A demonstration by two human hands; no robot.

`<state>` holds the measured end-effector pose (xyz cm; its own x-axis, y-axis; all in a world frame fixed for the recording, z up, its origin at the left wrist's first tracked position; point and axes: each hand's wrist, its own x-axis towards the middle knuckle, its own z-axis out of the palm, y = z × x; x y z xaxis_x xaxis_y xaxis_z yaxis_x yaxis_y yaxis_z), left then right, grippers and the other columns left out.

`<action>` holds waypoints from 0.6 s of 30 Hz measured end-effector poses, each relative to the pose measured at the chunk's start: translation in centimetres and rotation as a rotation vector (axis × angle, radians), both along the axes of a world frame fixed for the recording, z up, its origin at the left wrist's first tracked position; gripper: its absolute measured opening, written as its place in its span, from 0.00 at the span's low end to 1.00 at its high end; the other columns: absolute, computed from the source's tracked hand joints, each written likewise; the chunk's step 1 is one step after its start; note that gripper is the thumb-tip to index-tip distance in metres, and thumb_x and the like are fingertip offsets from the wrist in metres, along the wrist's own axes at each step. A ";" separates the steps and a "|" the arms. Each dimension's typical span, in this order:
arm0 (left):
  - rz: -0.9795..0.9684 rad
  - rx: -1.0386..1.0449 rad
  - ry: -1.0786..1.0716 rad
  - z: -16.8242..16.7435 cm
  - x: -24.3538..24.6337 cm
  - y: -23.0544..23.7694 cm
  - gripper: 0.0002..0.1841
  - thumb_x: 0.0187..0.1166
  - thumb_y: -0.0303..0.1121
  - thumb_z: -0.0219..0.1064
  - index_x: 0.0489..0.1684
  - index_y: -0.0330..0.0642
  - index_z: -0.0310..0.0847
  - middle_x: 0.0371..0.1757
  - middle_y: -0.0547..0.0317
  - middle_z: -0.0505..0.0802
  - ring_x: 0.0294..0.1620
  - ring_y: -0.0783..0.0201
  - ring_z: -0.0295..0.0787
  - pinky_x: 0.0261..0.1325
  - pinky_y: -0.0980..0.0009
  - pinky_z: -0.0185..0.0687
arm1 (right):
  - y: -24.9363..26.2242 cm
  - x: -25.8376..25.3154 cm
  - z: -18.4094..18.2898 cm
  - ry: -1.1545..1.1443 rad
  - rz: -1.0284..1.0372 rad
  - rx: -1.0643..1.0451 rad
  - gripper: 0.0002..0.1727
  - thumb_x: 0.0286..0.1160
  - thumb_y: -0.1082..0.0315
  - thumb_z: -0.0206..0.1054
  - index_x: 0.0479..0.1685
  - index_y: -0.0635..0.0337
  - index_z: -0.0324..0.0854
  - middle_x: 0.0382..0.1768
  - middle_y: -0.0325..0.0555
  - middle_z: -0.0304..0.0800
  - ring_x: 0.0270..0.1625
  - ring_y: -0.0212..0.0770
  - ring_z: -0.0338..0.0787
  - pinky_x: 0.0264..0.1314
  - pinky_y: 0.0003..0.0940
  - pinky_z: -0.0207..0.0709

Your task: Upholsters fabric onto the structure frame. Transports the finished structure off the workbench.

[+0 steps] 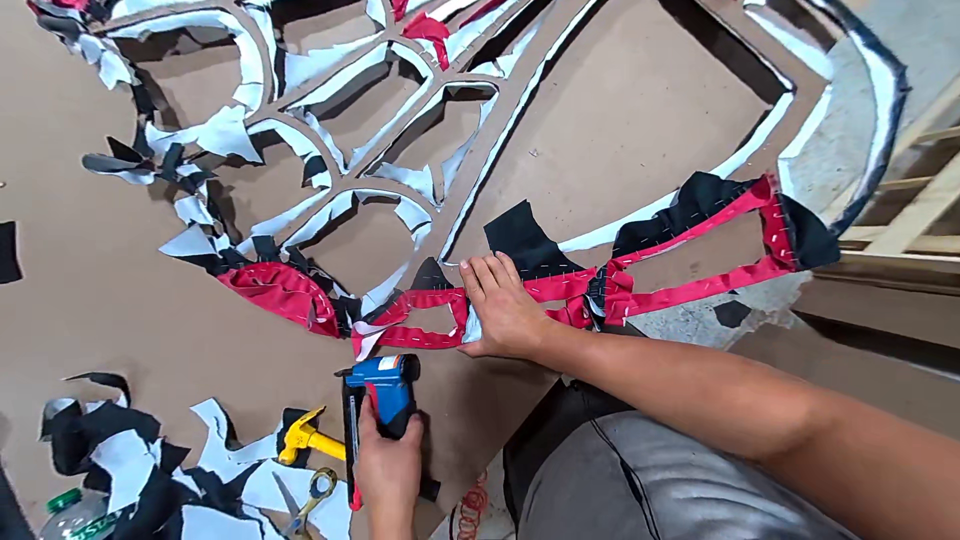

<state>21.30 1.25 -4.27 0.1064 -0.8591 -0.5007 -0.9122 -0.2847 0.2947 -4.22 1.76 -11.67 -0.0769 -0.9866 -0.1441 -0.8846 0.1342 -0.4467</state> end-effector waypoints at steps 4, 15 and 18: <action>-0.040 -0.083 0.153 4.7 -2.5 0.5 0.24 0.71 0.44 0.70 0.58 0.33 0.84 0.39 0.50 0.92 0.36 0.61 0.90 0.41 0.55 0.87 | 0.1 -0.2 -0.4 -0.046 0.005 -0.041 0.73 0.38 0.25 0.81 0.88 0.69 0.60 0.82 0.68 0.68 0.83 0.65 0.69 0.90 0.63 0.51; -0.067 0.102 0.231 3.6 -8.4 2.0 0.17 0.73 0.48 0.66 0.40 0.42 0.88 0.18 0.66 0.89 0.15 0.68 0.87 0.19 0.64 0.87 | 0.0 -0.5 -0.4 -0.033 0.010 -0.028 0.73 0.29 0.40 0.90 0.87 0.69 0.61 0.83 0.66 0.67 0.85 0.63 0.68 0.92 0.59 0.47; -0.098 0.053 0.123 4.0 -9.1 2.7 0.18 0.74 0.50 0.66 0.40 0.43 0.88 0.17 0.67 0.88 0.14 0.69 0.85 0.19 0.64 0.85 | 0.1 -0.3 -0.6 -0.040 -0.005 -0.081 0.72 0.29 0.39 0.89 0.86 0.70 0.62 0.82 0.66 0.69 0.84 0.63 0.69 0.92 0.59 0.49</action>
